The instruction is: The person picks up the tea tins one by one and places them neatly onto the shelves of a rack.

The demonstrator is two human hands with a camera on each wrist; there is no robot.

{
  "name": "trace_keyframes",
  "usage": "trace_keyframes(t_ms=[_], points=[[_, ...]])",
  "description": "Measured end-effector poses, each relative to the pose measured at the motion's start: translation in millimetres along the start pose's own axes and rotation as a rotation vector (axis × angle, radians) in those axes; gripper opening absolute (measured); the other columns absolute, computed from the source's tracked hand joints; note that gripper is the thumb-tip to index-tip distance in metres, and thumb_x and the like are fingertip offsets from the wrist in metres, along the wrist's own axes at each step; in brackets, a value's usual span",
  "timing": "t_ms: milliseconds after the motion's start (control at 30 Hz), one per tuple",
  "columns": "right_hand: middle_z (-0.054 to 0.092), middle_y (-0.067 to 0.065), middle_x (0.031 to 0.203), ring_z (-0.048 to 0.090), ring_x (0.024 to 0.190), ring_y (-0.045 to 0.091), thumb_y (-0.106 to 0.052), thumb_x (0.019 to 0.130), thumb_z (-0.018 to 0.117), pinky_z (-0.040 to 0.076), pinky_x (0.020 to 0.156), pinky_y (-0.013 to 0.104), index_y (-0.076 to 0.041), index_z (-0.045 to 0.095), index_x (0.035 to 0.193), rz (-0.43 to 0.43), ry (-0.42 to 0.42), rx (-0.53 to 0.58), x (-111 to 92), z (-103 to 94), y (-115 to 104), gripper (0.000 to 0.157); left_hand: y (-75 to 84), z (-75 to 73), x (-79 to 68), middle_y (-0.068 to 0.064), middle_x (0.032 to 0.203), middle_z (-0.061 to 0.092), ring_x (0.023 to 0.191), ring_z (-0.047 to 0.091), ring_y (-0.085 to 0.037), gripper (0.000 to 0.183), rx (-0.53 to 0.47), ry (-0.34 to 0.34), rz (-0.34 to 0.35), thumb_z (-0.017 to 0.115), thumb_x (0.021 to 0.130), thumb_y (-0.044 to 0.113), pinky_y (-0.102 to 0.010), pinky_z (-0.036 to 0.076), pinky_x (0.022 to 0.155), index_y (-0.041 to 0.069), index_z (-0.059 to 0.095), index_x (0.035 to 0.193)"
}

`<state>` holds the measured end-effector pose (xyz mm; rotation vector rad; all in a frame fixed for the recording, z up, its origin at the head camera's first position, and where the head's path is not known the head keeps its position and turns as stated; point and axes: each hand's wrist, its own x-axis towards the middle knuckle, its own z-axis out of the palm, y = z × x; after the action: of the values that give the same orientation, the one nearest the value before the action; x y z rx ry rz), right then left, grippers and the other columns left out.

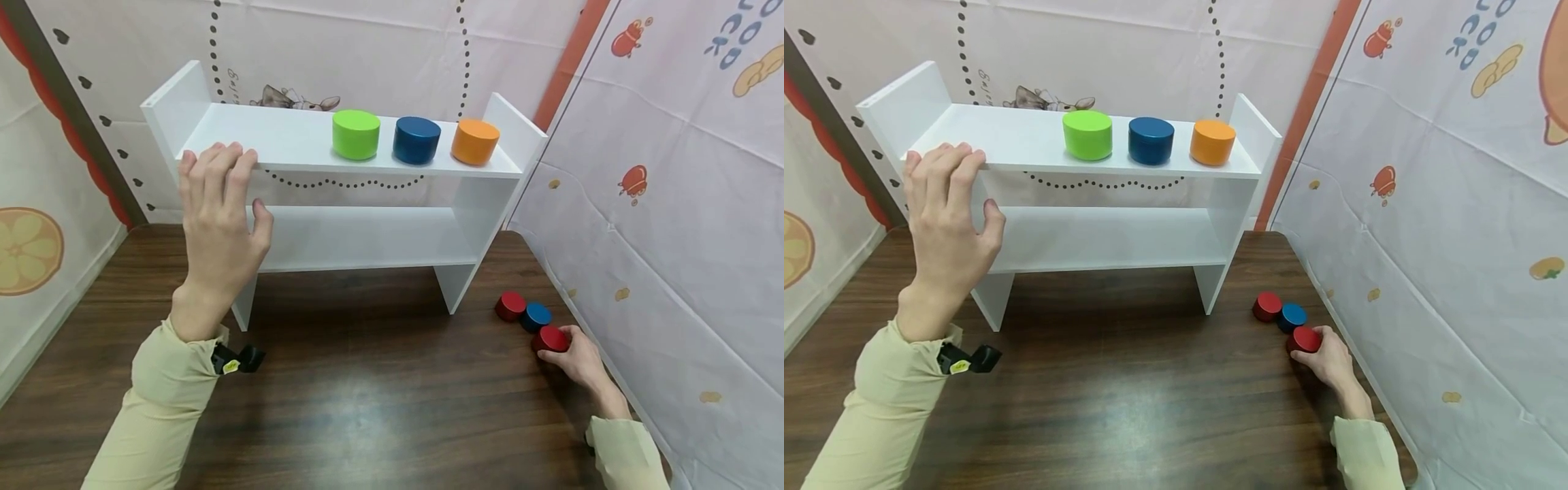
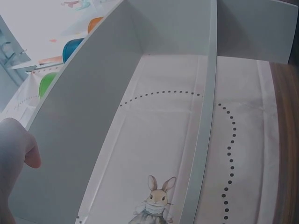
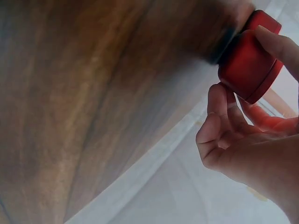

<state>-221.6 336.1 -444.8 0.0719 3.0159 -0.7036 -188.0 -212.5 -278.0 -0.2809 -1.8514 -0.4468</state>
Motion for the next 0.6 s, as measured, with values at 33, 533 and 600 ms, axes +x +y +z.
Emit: trace_keyframes(t_ms=[33,533,600], points=[[0.052,0.037,0.118,0.054,0.101,0.044,-0.027,0.079,0.075,0.05,0.085,0.052,0.013,0.039,0.127,-0.003,0.003,0.002,-1,-1.0,-2,0.072,0.0,-0.1,0.1,-0.019,0.133,0.053,0.133,0.041,-0.034,0.048,-0.001,0.002,0.0,0.05,0.081,0.0,-0.047,0.016,0.121,0.002,0.054,0.129],[0.059,0.029,0.114,0.058,0.094,0.033,-0.033,0.079,0.075,0.048,0.07,0.032,0.008,0.043,0.129,-0.127,0.059,0.054,-7,-9.6,-44,0.072,-0.4,-1.6,-0.1,-0.02,0.133,0.053,0.133,0.041,-0.034,0.048,0.009,-0.002,0.009,0.049,0.082,0.001,-0.047,0.016,0.121,0.001,0.053,0.129],[0.059,0.028,0.114,0.058,0.093,0.032,-0.032,0.079,0.075,0.046,0.07,0.03,0.007,0.044,0.128,-0.15,0.071,0.066,-7,-10.9,-50,0.07,-0.6,-1.8,0.2,-0.02,0.133,0.053,0.133,0.041,-0.034,0.048,0.009,-0.003,0.01,0.049,0.082,0.001,-0.047,0.016,0.121,0.002,0.053,0.13]])
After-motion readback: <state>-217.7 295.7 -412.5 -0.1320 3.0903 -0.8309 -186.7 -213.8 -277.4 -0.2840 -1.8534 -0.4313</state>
